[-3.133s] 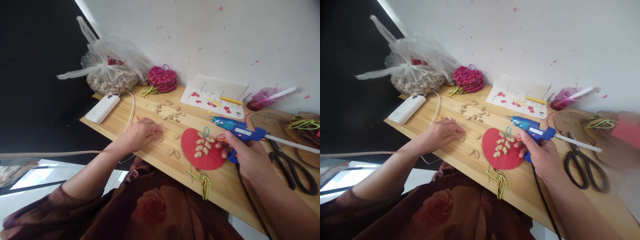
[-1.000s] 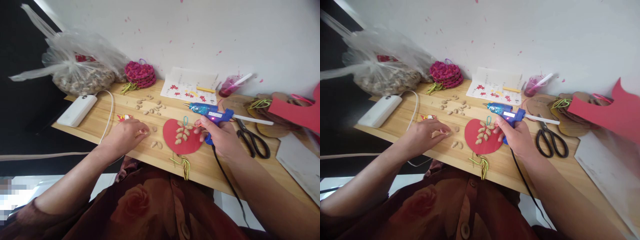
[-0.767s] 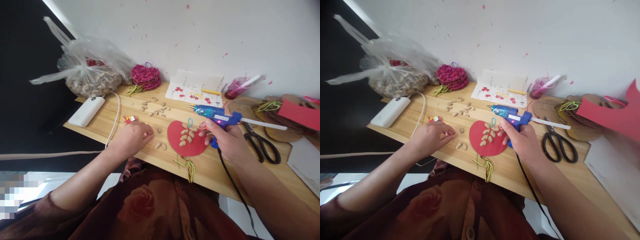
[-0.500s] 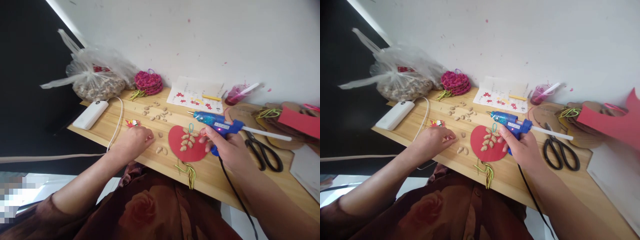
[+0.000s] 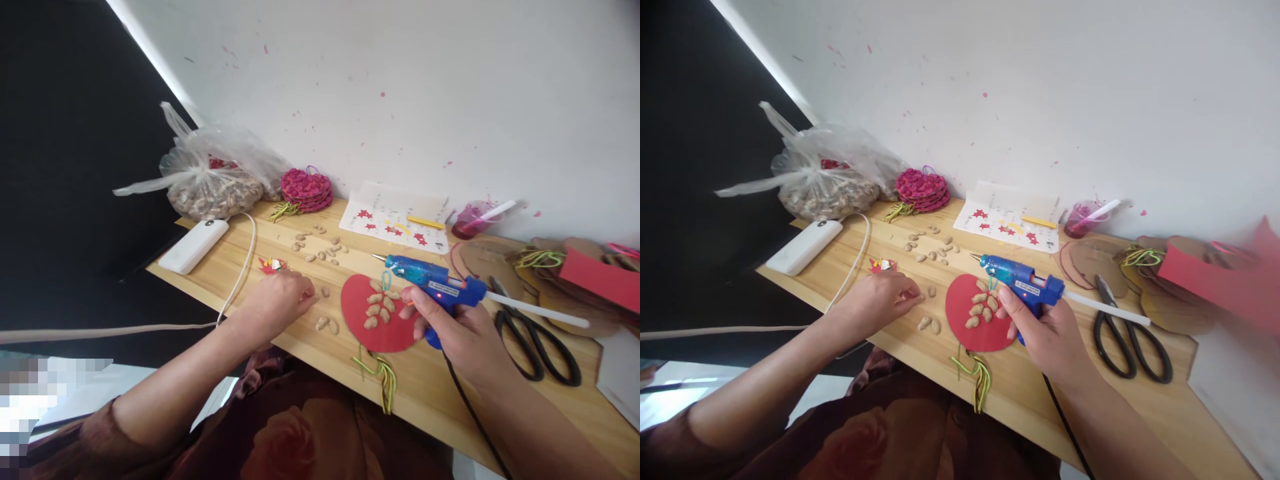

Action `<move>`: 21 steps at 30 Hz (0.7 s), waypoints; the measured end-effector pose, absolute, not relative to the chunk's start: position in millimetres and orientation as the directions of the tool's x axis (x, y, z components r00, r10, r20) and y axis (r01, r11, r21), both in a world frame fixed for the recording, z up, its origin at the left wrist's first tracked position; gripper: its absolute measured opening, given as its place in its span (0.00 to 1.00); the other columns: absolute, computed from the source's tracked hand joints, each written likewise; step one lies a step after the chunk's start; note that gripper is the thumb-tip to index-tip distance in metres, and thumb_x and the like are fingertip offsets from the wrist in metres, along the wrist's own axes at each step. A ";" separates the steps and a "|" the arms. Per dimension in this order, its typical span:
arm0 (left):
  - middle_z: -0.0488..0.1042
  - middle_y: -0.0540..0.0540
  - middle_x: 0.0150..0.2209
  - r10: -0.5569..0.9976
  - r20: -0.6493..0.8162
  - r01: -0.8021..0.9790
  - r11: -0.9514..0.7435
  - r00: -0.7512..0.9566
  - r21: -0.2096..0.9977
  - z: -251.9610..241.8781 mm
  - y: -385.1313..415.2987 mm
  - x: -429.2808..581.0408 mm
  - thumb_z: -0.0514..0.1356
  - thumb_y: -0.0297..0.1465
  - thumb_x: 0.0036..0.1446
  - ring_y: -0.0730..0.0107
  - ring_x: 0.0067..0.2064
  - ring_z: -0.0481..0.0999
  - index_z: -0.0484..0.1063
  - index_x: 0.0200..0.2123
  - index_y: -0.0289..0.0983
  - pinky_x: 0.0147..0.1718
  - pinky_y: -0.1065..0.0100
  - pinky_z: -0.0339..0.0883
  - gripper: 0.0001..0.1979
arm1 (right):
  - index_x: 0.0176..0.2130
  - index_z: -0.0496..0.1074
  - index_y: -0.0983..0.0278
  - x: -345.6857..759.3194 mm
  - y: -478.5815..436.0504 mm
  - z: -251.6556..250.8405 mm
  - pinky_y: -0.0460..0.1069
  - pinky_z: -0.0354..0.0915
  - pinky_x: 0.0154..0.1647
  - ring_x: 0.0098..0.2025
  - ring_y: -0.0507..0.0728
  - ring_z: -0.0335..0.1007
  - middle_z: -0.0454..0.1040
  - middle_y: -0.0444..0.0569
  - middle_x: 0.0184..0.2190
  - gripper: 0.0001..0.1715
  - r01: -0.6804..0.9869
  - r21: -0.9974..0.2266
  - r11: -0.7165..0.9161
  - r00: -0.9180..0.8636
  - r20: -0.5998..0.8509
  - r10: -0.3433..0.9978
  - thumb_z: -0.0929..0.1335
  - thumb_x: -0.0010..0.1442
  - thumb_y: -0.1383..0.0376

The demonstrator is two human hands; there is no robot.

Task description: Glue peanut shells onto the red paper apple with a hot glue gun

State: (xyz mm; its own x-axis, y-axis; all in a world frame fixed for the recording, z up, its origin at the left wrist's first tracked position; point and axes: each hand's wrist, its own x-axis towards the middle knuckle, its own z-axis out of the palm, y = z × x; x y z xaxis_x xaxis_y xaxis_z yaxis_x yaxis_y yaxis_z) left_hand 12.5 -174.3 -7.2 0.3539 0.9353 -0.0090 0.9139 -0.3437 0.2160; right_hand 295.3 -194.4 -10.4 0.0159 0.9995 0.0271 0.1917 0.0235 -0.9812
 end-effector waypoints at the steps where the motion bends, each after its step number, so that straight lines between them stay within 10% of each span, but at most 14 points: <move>1: 0.82 0.44 0.33 0.941 -0.011 0.910 -0.324 0.338 0.259 -7.5 -173.9 11.7 0.59 0.32 0.62 0.64 0.33 0.80 0.80 0.34 0.37 0.33 0.67 0.68 0.10 | 0.33 0.78 0.59 294.1 -195.6 -9.2 0.48 0.68 0.21 0.19 0.52 0.69 0.78 0.45 0.25 0.16 0.190 -0.981 0.031 0.023 0.036 0.999 0.74 0.60 0.49; 6: 0.82 0.47 0.32 0.965 -0.060 0.761 -0.163 0.255 0.628 -8.8 -169.0 5.2 0.64 0.35 0.59 0.68 0.31 0.78 0.81 0.36 0.39 0.32 0.69 0.68 0.07 | 0.34 0.79 0.57 288.3 -201.9 -3.1 0.50 0.68 0.21 0.20 0.54 0.69 0.78 0.45 0.26 0.13 0.187 -0.981 0.055 0.026 0.061 0.998 0.74 0.60 0.51; 10: 0.82 0.47 0.33 0.922 -0.232 0.304 0.135 0.311 0.943 -11.3 -164.7 8.9 0.70 0.39 0.52 0.72 0.32 0.77 0.81 0.37 0.38 0.34 0.70 0.70 0.12 | 0.34 0.80 0.57 288.3 -204.7 -2.1 0.50 0.67 0.20 0.20 0.54 0.68 0.78 0.46 0.25 0.12 0.172 -0.982 0.085 0.002 0.086 0.996 0.74 0.60 0.52; 15: 0.77 0.50 0.26 0.841 -0.355 -0.141 0.442 0.409 0.886 -18.5 -167.6 28.4 0.77 0.41 0.42 0.78 0.27 0.73 0.80 0.33 0.34 0.29 0.74 0.67 0.20 | 0.32 0.80 0.57 292.4 -207.4 -4.3 0.51 0.68 0.21 0.20 0.55 0.69 0.79 0.47 0.26 0.13 0.173 -0.973 0.156 -0.068 0.146 0.987 0.72 0.63 0.53; 21: 0.77 0.49 0.25 0.828 -0.390 -0.235 0.505 0.401 0.830 -21.9 -172.3 36.6 0.80 0.42 0.38 0.78 0.25 0.73 0.79 0.33 0.31 0.25 0.76 0.63 0.25 | 0.37 0.81 0.56 297.5 -207.0 -11.4 0.47 0.68 0.18 0.20 0.53 0.72 0.81 0.45 0.28 0.07 0.197 -0.929 0.314 -0.215 0.271 0.938 0.71 0.66 0.61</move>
State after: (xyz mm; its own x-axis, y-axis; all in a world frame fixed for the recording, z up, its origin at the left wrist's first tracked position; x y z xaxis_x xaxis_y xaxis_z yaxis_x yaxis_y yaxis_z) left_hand 36.6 -172.3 -21.9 0.4015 0.8285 -0.3905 -0.2353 0.5053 0.8302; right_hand 297.5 -207.0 -11.4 -0.2154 0.9381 0.2712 0.1968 0.3137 -0.9289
